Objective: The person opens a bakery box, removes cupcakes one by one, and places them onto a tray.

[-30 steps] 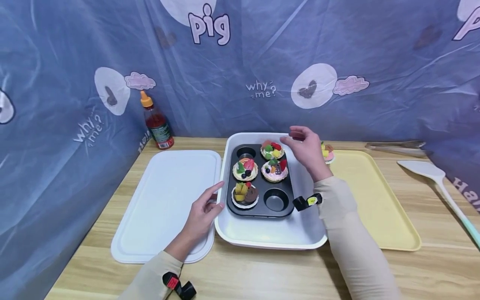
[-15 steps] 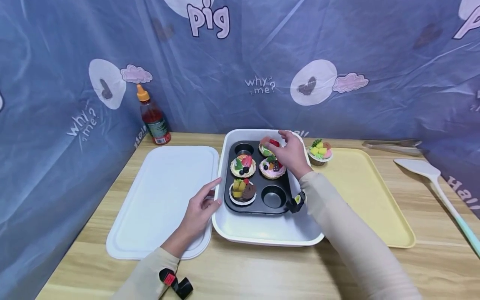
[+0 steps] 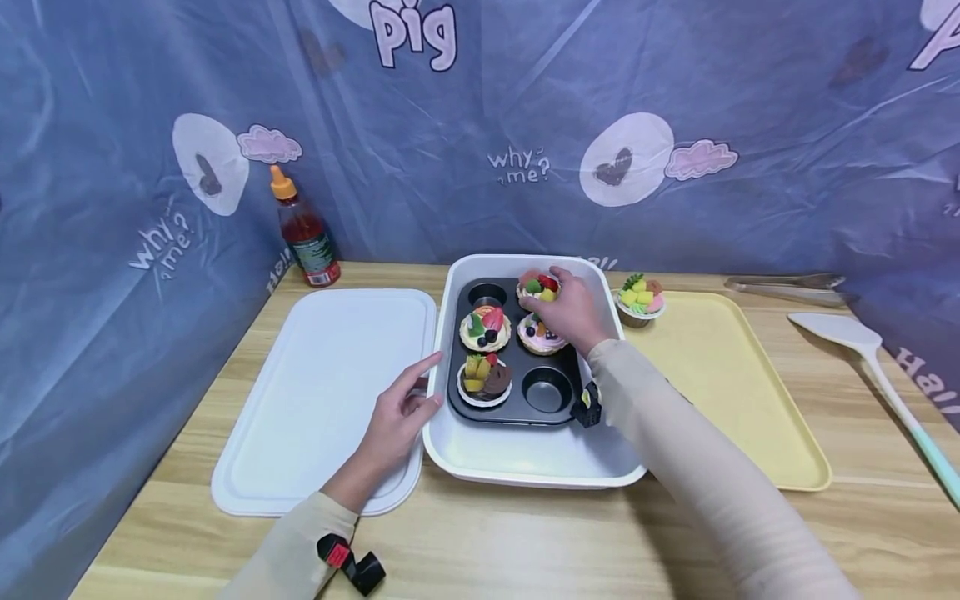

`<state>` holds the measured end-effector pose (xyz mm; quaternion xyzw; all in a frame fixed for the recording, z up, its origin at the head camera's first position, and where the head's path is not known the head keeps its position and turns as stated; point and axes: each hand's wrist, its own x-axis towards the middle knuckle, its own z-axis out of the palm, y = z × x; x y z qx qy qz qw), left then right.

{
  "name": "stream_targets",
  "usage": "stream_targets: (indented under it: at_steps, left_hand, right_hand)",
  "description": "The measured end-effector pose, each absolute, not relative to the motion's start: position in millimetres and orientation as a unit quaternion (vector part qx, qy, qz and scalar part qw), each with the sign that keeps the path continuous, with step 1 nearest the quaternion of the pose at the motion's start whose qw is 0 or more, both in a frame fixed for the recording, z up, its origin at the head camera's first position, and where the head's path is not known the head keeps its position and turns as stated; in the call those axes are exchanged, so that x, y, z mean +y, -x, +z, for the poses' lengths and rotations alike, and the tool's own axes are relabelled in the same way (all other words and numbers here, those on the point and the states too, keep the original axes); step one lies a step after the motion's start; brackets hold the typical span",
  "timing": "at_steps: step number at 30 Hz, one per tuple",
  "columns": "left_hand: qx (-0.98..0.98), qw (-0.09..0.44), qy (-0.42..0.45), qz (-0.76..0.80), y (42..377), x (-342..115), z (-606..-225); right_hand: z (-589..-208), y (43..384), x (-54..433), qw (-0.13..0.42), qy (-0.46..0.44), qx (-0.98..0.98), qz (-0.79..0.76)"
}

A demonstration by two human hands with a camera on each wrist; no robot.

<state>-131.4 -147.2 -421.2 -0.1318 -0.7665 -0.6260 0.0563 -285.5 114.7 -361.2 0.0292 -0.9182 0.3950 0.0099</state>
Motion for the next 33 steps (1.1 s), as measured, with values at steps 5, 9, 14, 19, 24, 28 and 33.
stream_targets:
  at_steps: [5, 9, 14, 19, 24, 28, 33]
  left_hand:
    - [-0.764, 0.054, 0.132, -0.630, 131.3, -146.5, -420.4]
    - [-0.762, 0.057, 0.132, -0.632, 131.9, -146.2, -420.0]
    - [-0.760, 0.060, 0.132, -0.634, 131.9, -145.5, -420.0]
    - [-0.763, 0.060, 0.132, -0.630, 131.0, -145.6, -419.9]
    - [-0.764, 0.061, 0.132, -0.629, 130.8, -145.8, -419.5]
    - [-0.764, 0.058, 0.129, -0.630, 130.8, -146.1, -419.6]
    - [-0.763, 0.054, 0.127, -0.631, 130.9, -146.4, -419.8]
  right_hand:
    - [-363.3, 287.1, 114.4, 0.017, -0.028, -0.915, 0.402]
    - [-363.7, 288.4, 113.2, 0.020, -0.021, -0.910, 0.413]
    - [-363.4, 288.3, 112.1, 0.027, -0.014, -0.907, 0.419]
    - [-362.5, 286.2, 110.7, 0.034, -0.010, -0.906, 0.423]
    - [-361.4, 284.9, 110.0, 0.038, -0.006, -0.904, 0.426]
    - [-361.3, 284.0, 109.4, 0.040, -0.003, -0.901, 0.432]
    - [-362.5, 283.2, 109.3, 0.045, 0.002, -0.895, 0.444]
